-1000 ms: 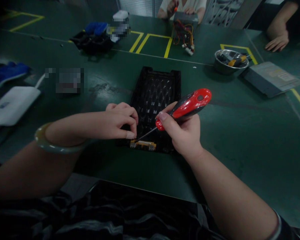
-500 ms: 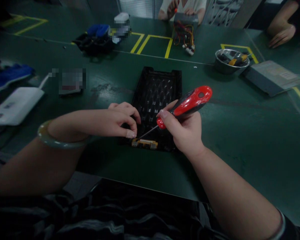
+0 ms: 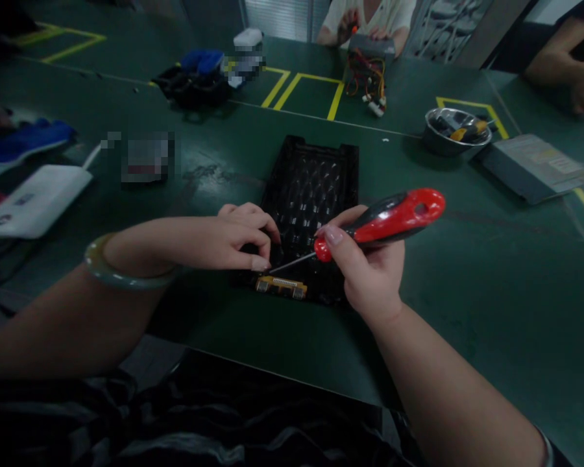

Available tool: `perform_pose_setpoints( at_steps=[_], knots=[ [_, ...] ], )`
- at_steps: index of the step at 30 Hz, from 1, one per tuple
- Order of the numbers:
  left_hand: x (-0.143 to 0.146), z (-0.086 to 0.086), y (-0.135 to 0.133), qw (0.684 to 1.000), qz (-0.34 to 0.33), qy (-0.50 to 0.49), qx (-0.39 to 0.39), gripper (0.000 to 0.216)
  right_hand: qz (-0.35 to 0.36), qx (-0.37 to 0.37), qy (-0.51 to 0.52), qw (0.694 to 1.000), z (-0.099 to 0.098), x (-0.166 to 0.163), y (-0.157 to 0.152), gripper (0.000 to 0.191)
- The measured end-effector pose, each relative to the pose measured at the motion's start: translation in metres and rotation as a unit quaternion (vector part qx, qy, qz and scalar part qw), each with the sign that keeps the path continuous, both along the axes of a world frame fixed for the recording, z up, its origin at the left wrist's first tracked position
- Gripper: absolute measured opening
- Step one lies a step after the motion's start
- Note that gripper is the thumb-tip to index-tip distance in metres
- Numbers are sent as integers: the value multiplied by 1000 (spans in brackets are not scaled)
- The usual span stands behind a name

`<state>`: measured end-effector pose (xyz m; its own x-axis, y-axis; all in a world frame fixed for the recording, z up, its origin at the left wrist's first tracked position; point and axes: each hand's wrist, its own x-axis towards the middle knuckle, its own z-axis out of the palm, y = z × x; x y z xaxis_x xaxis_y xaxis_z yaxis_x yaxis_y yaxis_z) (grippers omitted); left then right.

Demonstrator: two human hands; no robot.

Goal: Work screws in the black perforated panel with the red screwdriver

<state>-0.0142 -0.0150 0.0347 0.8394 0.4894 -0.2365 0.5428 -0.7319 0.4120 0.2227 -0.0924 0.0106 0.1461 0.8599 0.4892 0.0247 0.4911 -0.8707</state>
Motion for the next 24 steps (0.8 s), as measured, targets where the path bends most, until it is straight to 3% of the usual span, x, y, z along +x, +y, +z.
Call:
perform_pose_setpoints(
  at_steps=[3, 7, 15, 24],
  knots=[
    [-3, -1, 3, 1000, -16, -19, -5, 29, -44, 53, 4, 998, 2, -3, -1, 12],
    [-4, 2, 5, 999, -24, -40, -12, 28, -47, 121, -25, 991, 4, -7, -6, 4],
    [-3, -2, 20, 995, -67, -60, -34, 30, 37, 76, -77, 993, 3, -8, -14, 9],
    [-3, -3, 22, 992, -97, -77, -24, 30, 27, 70, -141, 987, 8, -3, -22, 18]
  ],
)
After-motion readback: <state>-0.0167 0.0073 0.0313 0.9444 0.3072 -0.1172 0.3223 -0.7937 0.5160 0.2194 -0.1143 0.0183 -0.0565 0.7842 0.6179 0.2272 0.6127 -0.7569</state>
